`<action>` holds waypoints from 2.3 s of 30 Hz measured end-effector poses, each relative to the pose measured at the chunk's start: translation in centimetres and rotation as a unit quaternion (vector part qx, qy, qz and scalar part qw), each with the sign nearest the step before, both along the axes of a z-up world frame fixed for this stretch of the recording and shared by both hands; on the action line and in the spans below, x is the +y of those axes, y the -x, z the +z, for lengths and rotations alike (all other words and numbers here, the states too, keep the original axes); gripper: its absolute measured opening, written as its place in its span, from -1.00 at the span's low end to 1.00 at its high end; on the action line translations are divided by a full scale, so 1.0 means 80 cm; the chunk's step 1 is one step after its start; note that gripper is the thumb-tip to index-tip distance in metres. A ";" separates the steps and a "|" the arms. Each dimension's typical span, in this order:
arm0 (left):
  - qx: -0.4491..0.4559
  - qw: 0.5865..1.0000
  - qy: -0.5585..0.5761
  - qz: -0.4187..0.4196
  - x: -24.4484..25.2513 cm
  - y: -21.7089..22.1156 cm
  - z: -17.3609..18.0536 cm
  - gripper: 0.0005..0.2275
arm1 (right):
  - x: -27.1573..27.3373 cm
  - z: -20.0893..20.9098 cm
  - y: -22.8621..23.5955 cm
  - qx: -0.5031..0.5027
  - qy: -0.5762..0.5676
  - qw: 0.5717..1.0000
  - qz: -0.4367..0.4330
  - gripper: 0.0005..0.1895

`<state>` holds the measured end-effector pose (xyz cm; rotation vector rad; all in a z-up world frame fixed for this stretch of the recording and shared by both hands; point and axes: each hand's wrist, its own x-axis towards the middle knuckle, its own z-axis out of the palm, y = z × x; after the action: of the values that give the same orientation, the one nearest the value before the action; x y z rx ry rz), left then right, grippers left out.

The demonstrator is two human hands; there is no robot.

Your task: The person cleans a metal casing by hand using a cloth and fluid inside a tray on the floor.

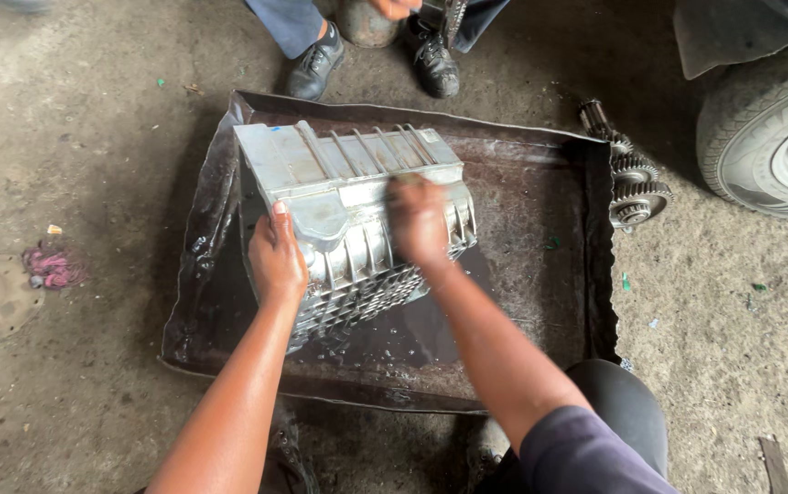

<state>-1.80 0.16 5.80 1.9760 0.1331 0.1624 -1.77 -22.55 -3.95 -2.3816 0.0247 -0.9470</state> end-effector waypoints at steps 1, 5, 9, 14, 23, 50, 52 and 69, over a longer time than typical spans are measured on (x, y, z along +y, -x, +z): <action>0.007 1.000 -0.005 0.002 0.000 0.002 0.001 -0.44 | -0.036 -0.006 -0.003 0.034 0.012 0.998 -0.049 -0.74; 0.018 1.000 -0.008 0.008 -0.003 0.004 0.002 -0.45 | -0.103 -0.014 -0.010 0.068 -0.054 0.986 -0.143 -0.78; -0.028 0.999 -0.012 0.016 0.000 -0.004 -0.005 -0.45 | -0.017 0.010 -0.005 0.125 -0.035 0.989 -0.073 -0.82; -0.004 1.000 0.022 0.017 0.008 -0.012 -0.025 -0.44 | 0.096 0.057 0.027 0.004 -0.112 0.993 0.037 -0.73; -0.031 0.999 0.041 0.005 0.003 -0.009 -0.030 -0.47 | -0.070 0.010 0.003 0.068 -0.019 0.994 -0.083 -0.87; -0.050 0.995 0.085 -0.005 0.018 -0.027 -0.043 -0.47 | -0.009 0.009 0.010 0.055 -0.049 0.997 0.000 -0.84; -0.049 0.995 0.086 -0.005 0.018 -0.028 -0.041 -0.46 | -0.033 -0.006 0.006 0.021 -0.042 0.999 0.027 -0.88; -0.056 0.995 0.087 -0.007 0.027 -0.035 -0.044 -0.49 | 0.052 0.021 0.062 -0.013 -0.115 0.985 -0.125 -0.68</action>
<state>0.97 2.30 2.29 1.7903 0.0578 0.2432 -6.75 -18.40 -2.28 -2.1840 0.4107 -1.0274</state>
